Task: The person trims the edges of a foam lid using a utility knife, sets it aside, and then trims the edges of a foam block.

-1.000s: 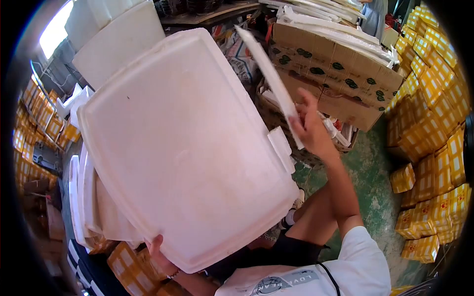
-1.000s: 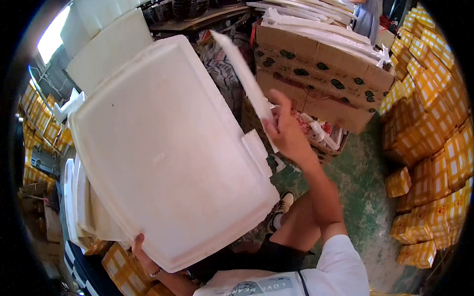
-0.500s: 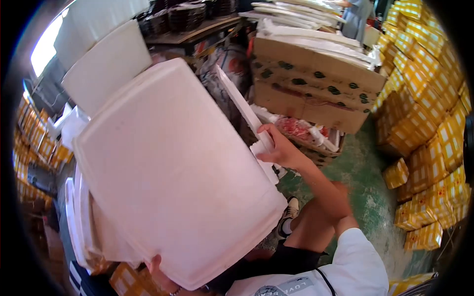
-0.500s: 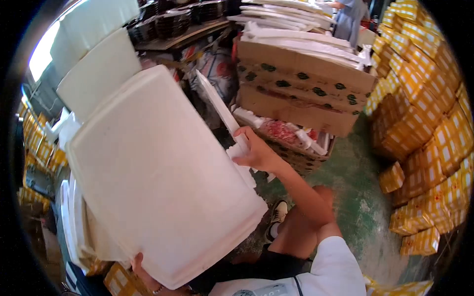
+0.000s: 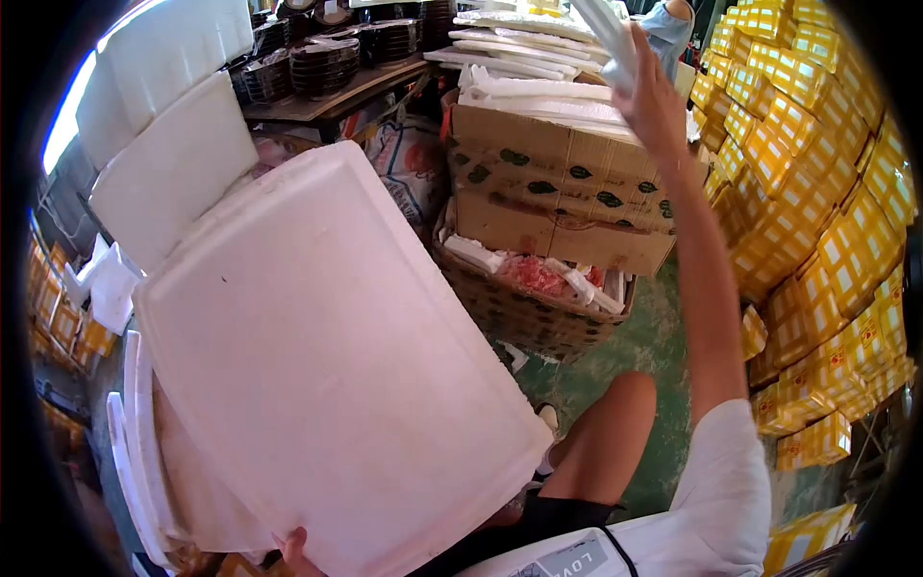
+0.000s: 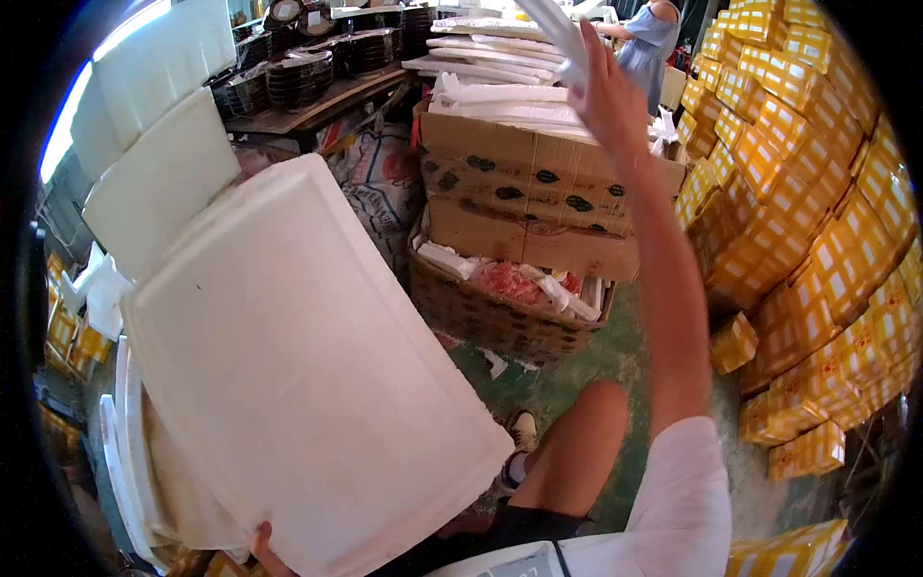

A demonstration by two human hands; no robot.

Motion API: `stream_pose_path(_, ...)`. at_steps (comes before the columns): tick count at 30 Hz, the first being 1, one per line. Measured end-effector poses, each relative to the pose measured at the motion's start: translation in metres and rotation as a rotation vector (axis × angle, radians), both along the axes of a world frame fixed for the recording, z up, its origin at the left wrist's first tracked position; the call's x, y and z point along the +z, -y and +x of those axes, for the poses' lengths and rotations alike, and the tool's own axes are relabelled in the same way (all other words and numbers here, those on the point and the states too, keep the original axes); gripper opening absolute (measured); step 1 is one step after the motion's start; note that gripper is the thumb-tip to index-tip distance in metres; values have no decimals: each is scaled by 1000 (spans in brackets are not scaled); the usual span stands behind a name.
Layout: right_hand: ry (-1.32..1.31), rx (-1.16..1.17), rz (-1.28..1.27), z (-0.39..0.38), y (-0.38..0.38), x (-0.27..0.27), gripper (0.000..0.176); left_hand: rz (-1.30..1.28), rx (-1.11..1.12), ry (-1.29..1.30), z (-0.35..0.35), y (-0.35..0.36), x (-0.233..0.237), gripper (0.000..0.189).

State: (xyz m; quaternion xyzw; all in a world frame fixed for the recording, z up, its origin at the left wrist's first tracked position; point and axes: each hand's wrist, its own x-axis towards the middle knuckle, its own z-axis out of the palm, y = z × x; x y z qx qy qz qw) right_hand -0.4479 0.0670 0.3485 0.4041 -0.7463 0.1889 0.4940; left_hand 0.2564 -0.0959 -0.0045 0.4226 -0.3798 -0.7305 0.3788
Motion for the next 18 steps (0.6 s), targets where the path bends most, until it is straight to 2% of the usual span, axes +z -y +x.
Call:
stream_pose_path(1,-189,-50,83,-29,0,23,92,7,3,7,-3,1,-1,44)
stream_pose_path(3,-296,-91,317,-93,-6,40,88,21,2,19,-8,1,-3,43)
stream_pose_path(4,-21,-298,475,-110,-7,42,79,23,3,26,-9,1,-4,42)
stream_pose_path(6,346,-287,618,-225,-28,4,80,32,-1,36,-9,2,-8,41)
stream_pose_path(7,629,-323,712,-174,-30,5,72,37,-2,40,-10,2,-9,40)
stream_pose_path(8,426,-322,973,-208,-48,-26,63,39,-1,42,-9,2,-11,40)
stream_pose_path(11,906,-307,753,-159,-56,-35,61,45,-12,38,-12,6,-15,38)
stream_pose_path(12,921,-308,753,-170,-63,-44,61,46,-19,52,-21,2,-2,38)
stream_pose_path(14,1191,18,536,-215,-82,-63,60,70,68,-63,-57,-4,40,78)
stream_pose_path(15,1141,51,443,-220,-87,-69,55,73,71,-42,-58,-1,46,78)
stream_pose_path(18,1030,62,386,-189,-95,-65,48,-125,-55,-2,-68,5,65,67)
